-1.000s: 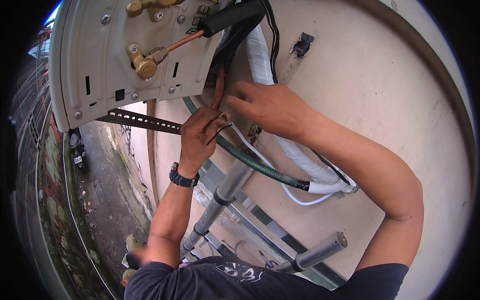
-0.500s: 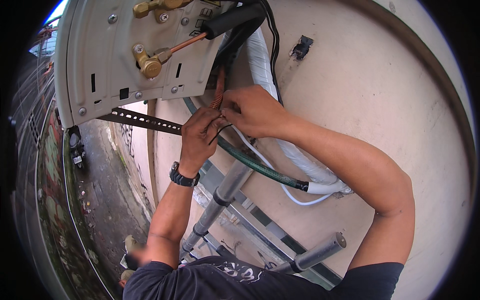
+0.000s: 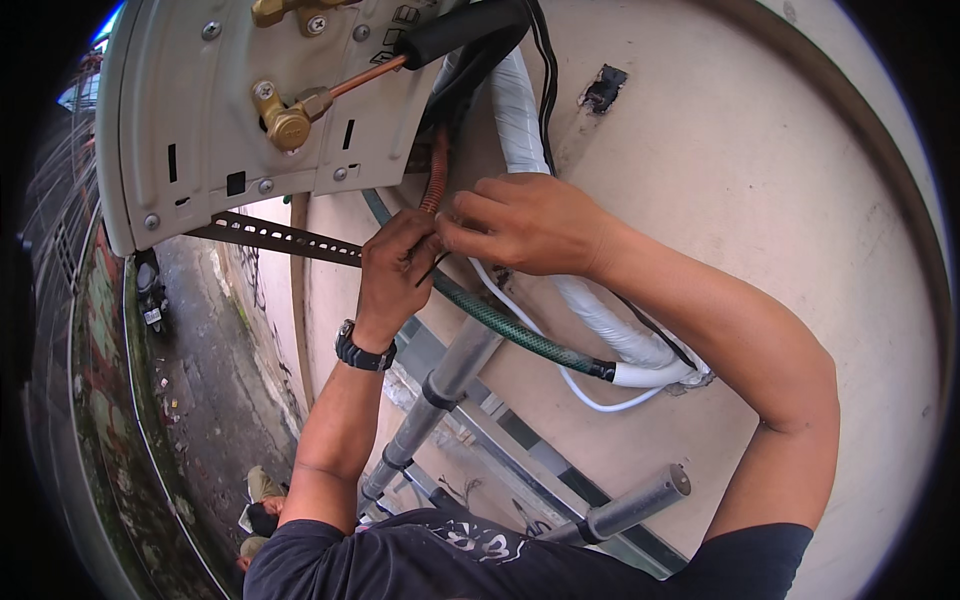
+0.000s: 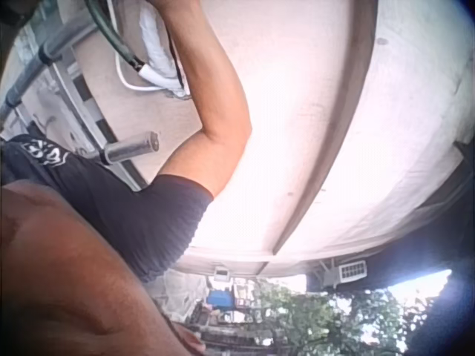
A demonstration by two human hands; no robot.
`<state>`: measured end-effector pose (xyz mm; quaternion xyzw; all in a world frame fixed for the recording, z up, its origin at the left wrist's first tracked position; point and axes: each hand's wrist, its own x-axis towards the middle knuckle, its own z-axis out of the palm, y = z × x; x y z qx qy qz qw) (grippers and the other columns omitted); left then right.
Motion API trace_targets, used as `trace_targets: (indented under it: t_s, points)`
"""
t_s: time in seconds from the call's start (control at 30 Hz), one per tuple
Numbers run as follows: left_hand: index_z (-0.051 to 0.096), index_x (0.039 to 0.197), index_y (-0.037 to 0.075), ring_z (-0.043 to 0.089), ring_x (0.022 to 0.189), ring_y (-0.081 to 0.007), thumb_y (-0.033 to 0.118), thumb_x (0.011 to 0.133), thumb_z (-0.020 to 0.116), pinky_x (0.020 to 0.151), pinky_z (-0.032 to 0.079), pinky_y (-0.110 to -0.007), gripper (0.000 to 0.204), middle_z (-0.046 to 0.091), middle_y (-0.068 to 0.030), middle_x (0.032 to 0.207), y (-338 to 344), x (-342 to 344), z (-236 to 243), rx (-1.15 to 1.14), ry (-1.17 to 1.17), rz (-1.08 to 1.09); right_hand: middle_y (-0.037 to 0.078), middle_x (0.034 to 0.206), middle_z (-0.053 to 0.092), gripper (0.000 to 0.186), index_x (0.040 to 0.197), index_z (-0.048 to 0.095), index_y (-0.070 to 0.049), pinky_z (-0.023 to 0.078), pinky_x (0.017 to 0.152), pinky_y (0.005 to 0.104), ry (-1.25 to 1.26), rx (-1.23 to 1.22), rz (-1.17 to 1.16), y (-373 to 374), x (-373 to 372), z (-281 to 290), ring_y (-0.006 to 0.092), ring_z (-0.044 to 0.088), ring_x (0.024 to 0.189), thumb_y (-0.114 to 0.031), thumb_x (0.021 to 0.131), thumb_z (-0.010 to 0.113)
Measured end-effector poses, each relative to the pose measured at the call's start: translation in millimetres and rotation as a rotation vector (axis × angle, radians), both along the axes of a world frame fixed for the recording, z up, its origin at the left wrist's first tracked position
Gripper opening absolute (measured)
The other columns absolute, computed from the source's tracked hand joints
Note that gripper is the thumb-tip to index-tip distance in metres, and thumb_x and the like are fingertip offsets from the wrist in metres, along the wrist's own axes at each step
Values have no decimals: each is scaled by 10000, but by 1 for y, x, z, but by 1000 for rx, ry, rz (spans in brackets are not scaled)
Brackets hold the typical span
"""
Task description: The person works on the external wiring and components of an air conditioning unit while on a ladder, using pliers to cut and strip wires, and scissors to trim insulation.
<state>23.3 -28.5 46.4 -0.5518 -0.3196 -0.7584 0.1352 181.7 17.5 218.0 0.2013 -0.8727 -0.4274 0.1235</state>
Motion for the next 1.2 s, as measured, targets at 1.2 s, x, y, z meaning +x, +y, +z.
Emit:
trace_targets:
  t_s: [1.2]
  points:
    - [746,1020,9,693,836,-324,-17,911,731,729,539,-397,113,699,-124,936,7,5,2,-35,32,20,160,856,712,128,964,704,-53,543,710,513,37,-450,-464,-16,-15,6,409,696,828,-162,897,695]
